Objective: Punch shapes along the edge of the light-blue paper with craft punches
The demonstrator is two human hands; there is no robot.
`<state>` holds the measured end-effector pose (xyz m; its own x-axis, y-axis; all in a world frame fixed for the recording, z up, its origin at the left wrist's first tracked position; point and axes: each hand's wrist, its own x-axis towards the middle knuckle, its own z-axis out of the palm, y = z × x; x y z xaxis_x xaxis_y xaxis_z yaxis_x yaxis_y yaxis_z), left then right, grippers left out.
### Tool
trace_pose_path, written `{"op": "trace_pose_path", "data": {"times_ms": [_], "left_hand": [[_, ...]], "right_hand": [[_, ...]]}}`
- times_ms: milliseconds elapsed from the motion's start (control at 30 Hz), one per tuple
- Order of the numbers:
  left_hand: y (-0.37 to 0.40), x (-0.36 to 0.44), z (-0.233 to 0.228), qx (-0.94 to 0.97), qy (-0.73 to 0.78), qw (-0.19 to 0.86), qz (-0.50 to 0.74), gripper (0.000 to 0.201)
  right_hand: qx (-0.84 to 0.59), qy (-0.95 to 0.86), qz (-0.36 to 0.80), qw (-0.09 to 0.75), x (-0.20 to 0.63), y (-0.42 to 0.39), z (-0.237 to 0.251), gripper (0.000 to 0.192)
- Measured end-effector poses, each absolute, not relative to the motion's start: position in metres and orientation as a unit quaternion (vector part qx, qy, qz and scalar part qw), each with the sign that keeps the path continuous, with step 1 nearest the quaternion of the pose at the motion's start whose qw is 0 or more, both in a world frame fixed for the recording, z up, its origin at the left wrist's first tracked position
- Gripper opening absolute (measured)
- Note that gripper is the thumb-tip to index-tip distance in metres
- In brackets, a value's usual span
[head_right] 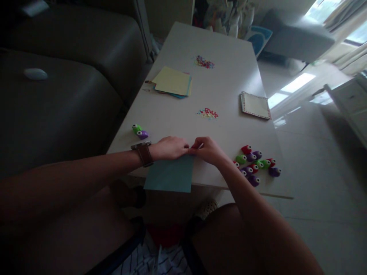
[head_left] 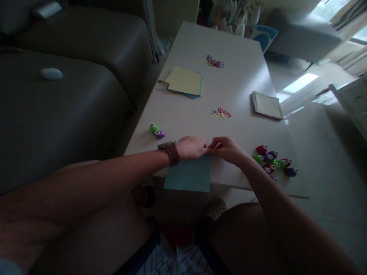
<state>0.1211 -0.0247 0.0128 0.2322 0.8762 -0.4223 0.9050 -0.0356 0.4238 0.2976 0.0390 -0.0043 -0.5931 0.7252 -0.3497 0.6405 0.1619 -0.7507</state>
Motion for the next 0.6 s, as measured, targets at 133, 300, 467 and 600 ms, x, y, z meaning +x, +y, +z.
{"op": "trace_pose_path", "data": {"times_ms": [133,300,467,600], "left_hand": [[-0.018,0.121,0.015,0.680,0.625,0.381,-0.032,0.056],[-0.017,0.121,0.017,0.664,0.623,0.411,-0.038,0.042],[-0.013,0.117,0.016,0.661,0.578,0.477,-0.035,0.046],[-0.021,0.113,0.023,0.703,0.542,0.460,-0.025,0.055]], "right_hand": [[-0.444,-0.763,0.468,0.050,0.296,0.039,-0.005,0.026],[-0.440,-0.774,0.451,0.066,0.290,0.038,-0.009,0.025],[-0.410,-0.765,0.490,0.077,0.300,0.040,-0.007,0.025],[-0.410,-0.783,0.459,0.086,0.323,0.041,-0.003,0.026]]}}
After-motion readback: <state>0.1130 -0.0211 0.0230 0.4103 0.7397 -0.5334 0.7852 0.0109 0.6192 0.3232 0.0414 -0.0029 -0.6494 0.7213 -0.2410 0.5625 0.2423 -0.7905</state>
